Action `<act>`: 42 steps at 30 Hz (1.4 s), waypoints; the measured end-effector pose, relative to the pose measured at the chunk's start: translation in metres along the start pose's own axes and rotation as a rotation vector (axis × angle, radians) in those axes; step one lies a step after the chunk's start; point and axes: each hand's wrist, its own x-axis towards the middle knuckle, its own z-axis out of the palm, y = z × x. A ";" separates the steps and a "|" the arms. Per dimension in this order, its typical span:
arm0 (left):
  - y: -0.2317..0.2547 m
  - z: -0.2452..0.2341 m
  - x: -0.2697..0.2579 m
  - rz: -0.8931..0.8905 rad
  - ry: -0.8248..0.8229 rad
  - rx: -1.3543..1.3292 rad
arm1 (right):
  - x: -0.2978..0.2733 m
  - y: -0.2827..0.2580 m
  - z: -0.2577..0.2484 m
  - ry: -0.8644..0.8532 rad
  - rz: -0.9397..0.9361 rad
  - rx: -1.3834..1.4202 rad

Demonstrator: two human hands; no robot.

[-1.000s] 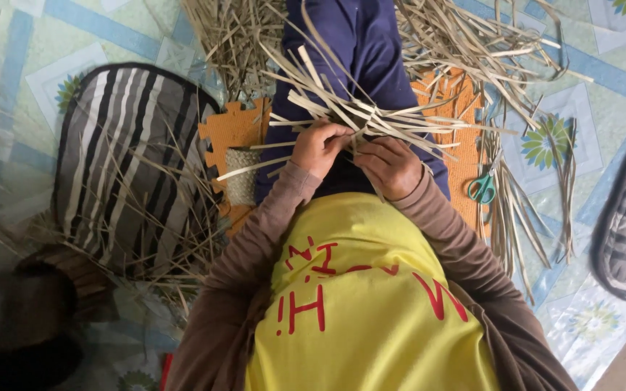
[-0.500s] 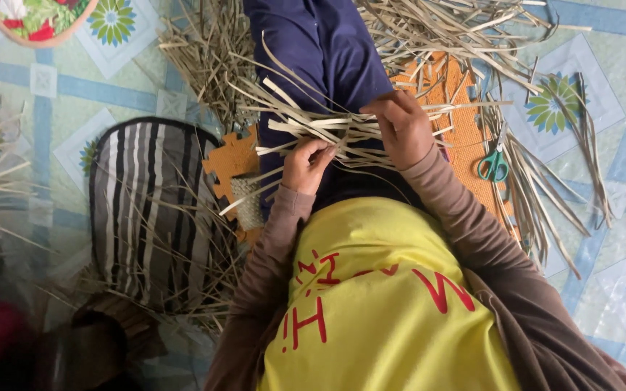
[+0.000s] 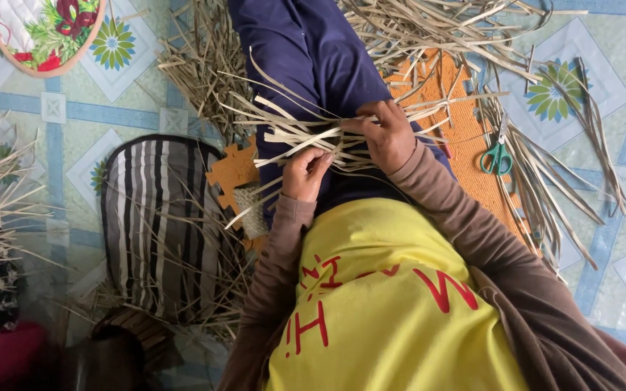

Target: Weaving dried plant strips into a patterned object while sitting on the floor.

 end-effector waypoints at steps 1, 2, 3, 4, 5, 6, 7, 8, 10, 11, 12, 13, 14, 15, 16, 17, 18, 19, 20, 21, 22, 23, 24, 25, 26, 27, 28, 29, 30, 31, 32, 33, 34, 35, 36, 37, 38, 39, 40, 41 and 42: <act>0.005 -0.001 0.000 -0.002 0.001 0.000 | -0.003 0.002 0.002 -0.002 0.000 0.002; 0.010 -0.002 0.000 0.002 0.002 0.009 | -0.006 0.004 0.004 -0.008 0.012 -0.003; 0.015 -0.003 0.001 0.006 0.005 0.019 | -0.008 0.006 0.006 -0.014 0.023 -0.008; 0.017 -0.003 0.001 0.003 0.008 0.018 | -0.007 0.006 0.005 -0.016 0.022 -0.005; 0.019 -0.002 0.000 0.003 0.011 -0.002 | -0.007 0.005 0.004 0.011 0.027 0.039; 0.021 -0.002 -0.001 0.003 0.015 -0.022 | -0.007 0.004 0.003 0.039 0.032 0.082; 0.021 -0.002 -0.001 0.001 0.018 -0.023 | -0.007 0.004 0.003 0.036 0.030 0.084; 0.021 -0.002 0.000 0.010 0.023 -0.006 | -0.007 0.003 0.003 0.022 0.018 0.070; 0.021 -0.002 0.000 0.015 0.031 0.011 | -0.010 0.003 0.005 0.005 0.004 0.059; 0.021 -0.002 0.000 0.012 0.031 0.000 | -0.012 0.004 0.008 -0.029 -0.005 0.025; 0.021 -0.002 0.000 0.008 0.031 -0.011 | -0.014 0.005 0.010 -0.062 -0.015 -0.009; 0.020 -0.002 0.001 0.005 0.034 -0.012 | -0.013 0.004 0.010 -0.065 -0.016 -0.006; 0.019 -0.001 0.001 0.018 0.037 0.001 | -0.012 0.003 0.010 -0.068 -0.009 -0.009; 0.019 0.000 0.001 0.029 0.041 0.014 | -0.012 0.001 0.010 -0.070 -0.002 -0.011; 0.018 0.001 0.000 0.026 0.044 0.013 | -0.014 0.003 0.011 -0.074 -0.004 -0.008; 0.017 0.001 0.001 0.026 0.046 0.007 | -0.015 0.004 0.012 -0.078 0.000 -0.013; 0.017 0.001 0.001 0.026 0.048 0.002 | -0.017 0.005 0.013 -0.083 0.004 -0.019; 0.015 0.001 0.002 0.026 0.049 0.002 | -0.016 0.004 0.013 -0.082 0.003 -0.018; 0.014 0.002 0.002 0.030 0.051 -0.001 | -0.015 0.004 0.013 -0.073 0.014 0.002; 0.012 0.002 0.003 0.037 0.049 -0.005 | -0.015 0.004 0.012 -0.062 0.026 0.019; 0.010 0.002 0.003 0.039 0.047 -0.005 | -0.017 0.007 0.011 -0.061 0.027 0.017; 0.008 0.002 0.003 0.031 0.049 -0.004 | -0.019 0.009 0.011 -0.024 0.080 0.077; 0.006 0.002 0.004 0.023 0.050 -0.003 | -0.021 0.012 0.010 0.014 0.132 0.138; 0.006 0.003 0.004 0.023 0.049 -0.003 | -0.021 0.014 0.010 0.015 0.133 0.137; 0.006 0.003 0.004 0.031 0.049 0.004 | -0.021 0.015 0.010 0.043 0.134 0.126; 0.006 0.003 0.005 0.039 0.052 0.011 | -0.021 0.017 0.011 0.071 0.133 0.116; 0.007 0.002 0.004 0.040 0.052 0.011 | -0.020 0.017 0.011 0.072 0.133 0.116; 0.008 0.002 0.004 0.041 0.049 0.008 | -0.020 0.016 0.011 0.071 0.127 0.110; 0.009 0.002 0.004 0.041 0.046 0.004 | -0.019 0.016 0.011 0.070 0.122 0.105; 0.009 0.002 0.004 0.041 0.045 0.005 | -0.019 0.015 0.011 0.070 0.122 0.105; 0.009 0.003 0.004 0.042 0.046 -0.003 | -0.019 0.015 0.011 0.078 0.132 0.114; 0.009 0.003 0.004 0.042 0.047 -0.011 | -0.018 0.015 0.012 0.085 0.141 0.123; 0.010 0.003 0.004 0.042 0.046 -0.010 | -0.016 0.013 0.010 0.085 0.141 0.122; 0.010 0.003 0.004 0.037 0.051 -0.014 | -0.013 0.011 0.009 0.074 0.135 0.106; 0.010 0.003 0.004 0.032 0.057 -0.017 | -0.011 0.009 0.008 0.062 0.129 0.089; 0.009 0.003 0.004 0.032 0.057 -0.017 | -0.011 0.008 0.007 0.062 0.129 0.089; 0.007 0.004 0.004 0.031 0.056 -0.022 | -0.011 0.007 0.007 0.041 0.120 0.050; 0.006 0.004 0.004 0.030 0.056 -0.027 | -0.010 0.005 0.007 0.020 0.110 0.012; 0.008 0.003 0.004 0.029 0.058 -0.027 | -0.012 0.008 0.008 0.019 0.110 0.013; 0.010 0.003 0.003 0.027 0.055 -0.029 | -0.014 0.010 0.009 0.031 0.110 0.023; 0.012 0.003 0.003 0.024 0.053 -0.031 | -0.017 0.012 0.009 0.043 0.110 0.034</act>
